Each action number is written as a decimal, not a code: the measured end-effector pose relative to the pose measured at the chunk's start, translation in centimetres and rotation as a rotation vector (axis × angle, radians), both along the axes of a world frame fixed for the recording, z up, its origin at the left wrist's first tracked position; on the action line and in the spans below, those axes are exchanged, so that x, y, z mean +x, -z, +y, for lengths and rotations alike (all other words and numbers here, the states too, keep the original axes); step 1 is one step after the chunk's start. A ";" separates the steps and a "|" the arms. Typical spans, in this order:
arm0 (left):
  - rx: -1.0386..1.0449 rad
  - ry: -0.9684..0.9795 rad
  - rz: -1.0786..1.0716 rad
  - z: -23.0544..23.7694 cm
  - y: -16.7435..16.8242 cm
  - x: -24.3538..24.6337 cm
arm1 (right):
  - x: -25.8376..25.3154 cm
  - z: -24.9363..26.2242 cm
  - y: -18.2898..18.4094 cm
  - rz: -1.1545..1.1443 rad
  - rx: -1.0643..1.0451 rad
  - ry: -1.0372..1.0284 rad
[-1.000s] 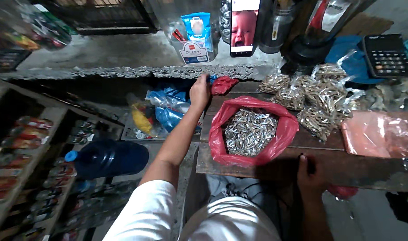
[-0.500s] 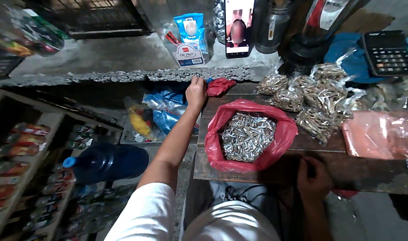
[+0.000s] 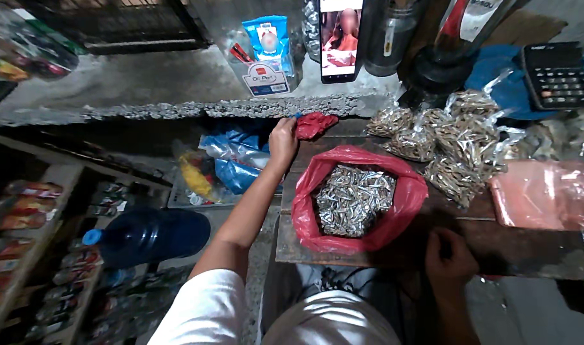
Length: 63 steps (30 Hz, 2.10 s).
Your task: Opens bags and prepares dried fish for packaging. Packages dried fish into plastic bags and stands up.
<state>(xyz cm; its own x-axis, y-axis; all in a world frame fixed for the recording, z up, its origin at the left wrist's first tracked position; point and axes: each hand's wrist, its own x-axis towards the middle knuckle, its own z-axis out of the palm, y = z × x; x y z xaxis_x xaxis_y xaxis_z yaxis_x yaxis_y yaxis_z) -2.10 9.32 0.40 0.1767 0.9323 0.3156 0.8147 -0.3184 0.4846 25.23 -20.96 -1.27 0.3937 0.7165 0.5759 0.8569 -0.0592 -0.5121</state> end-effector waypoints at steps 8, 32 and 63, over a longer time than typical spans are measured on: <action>-0.042 0.132 0.185 -0.3 -0.4 -0.4 | 0.0 -0.1 0.1 0.023 -0.013 0.001; -0.458 0.164 -0.408 -19.9 -5.9 -2.8 | -2.0 4.6 -6.5 0.611 -0.406 -0.337; -0.815 0.151 -1.208 -21.2 -4.7 -3.1 | -3.4 3.5 -8.4 0.811 -0.255 -0.484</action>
